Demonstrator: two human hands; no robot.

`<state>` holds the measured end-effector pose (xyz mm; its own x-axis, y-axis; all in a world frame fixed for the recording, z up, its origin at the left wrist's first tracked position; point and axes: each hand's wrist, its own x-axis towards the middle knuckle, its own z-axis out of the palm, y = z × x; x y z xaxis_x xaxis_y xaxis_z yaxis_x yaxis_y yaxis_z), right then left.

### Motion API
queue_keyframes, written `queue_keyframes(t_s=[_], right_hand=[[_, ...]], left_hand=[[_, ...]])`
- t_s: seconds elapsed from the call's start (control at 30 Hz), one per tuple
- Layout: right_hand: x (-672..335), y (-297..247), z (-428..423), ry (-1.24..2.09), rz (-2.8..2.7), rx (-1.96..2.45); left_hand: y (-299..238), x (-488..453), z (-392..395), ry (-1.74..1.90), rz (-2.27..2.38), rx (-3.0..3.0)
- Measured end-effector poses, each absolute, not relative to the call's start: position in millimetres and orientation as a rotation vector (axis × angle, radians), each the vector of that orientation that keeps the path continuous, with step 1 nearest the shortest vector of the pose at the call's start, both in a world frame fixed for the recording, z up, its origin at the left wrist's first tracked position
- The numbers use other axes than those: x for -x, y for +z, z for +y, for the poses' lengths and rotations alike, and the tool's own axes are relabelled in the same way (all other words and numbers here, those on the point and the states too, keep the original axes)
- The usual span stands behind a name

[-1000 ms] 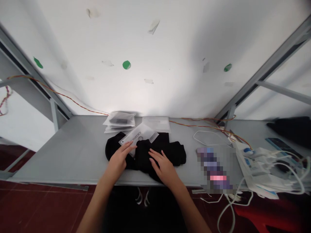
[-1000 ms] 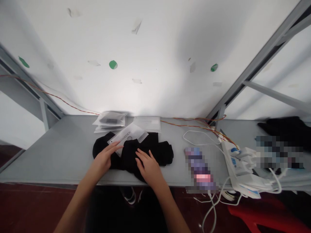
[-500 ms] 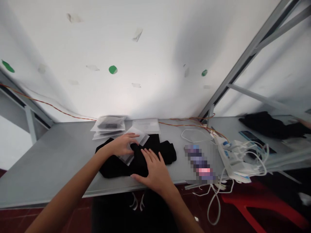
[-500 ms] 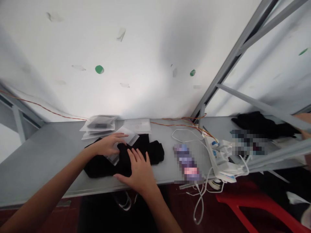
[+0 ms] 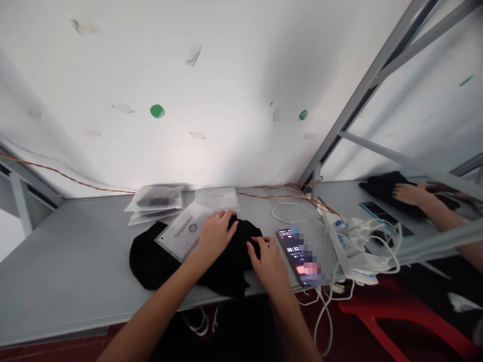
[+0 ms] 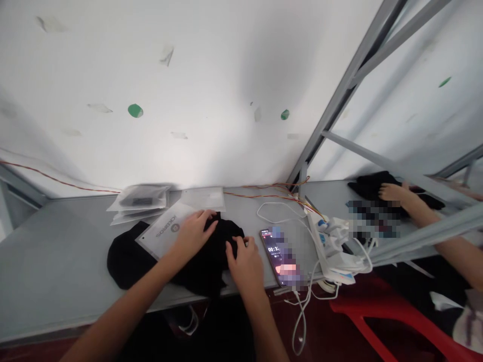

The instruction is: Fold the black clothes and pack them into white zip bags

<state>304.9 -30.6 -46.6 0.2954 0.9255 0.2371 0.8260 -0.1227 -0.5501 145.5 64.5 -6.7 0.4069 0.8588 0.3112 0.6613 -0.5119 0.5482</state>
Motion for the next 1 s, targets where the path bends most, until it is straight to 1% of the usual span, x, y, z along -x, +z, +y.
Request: queue_keyframes(t_s=[0.13, 0.2, 0.27, 0.37, 0.43, 0.6, 0.7, 0.8, 0.9, 1.0], right_hand=[[-322.7, -52.7, -10.6, 0.157, -1.667, 1.979], [-329.4, -54.9, 1.5, 0.260, -1.681, 1.946], [-335.5, -57.0, 12.4, 0.447, -1.656, 1.888], [-344.0, -57.2, 21.8, 0.740, -1.545, 1.816], [-348.3, -53.0, 20.9, 0.876, -1.402, 1.782], [-346.1, -30.0, -4.2, 1.140, -1.176, 1.423], [-337.5, -20.6, -20.3, 1.188, -1.060, 1.249], [-328.3, -21.7, -26.5, 1.256, -0.986, 1.173], [-319.9, -27.5, -24.6, 1.282, -1.070, 1.168], [-312.7, -32.0, -21.4, 1.248, -1.164, 1.190]], left_hand=[[-26.3, -141.0, 15.3, 0.913, 1.491, -2.135], [-33.8, -141.7, 2.1, 0.872, 1.579, -1.951], [-36.8, -144.5, -1.7, 0.839, 1.568, -1.757], [-35.8, -148.3, 1.6, 0.895, 1.475, -1.508], [-34.6, -148.9, 3.4, 0.985, 1.391, -1.349], [-30.5, -144.8, -1.9, 1.167, 0.937, -1.007], [-24.4, -140.4, -7.1, 1.198, 0.736, -0.981], [-20.3, -130.7, -9.3, 1.179, 0.697, -1.009], [-22.5, -109.2, -5.2, 1.127, 0.784, -1.108], [-30.6, -79.5, 4.8, 1.126, 1.067, -1.367]])
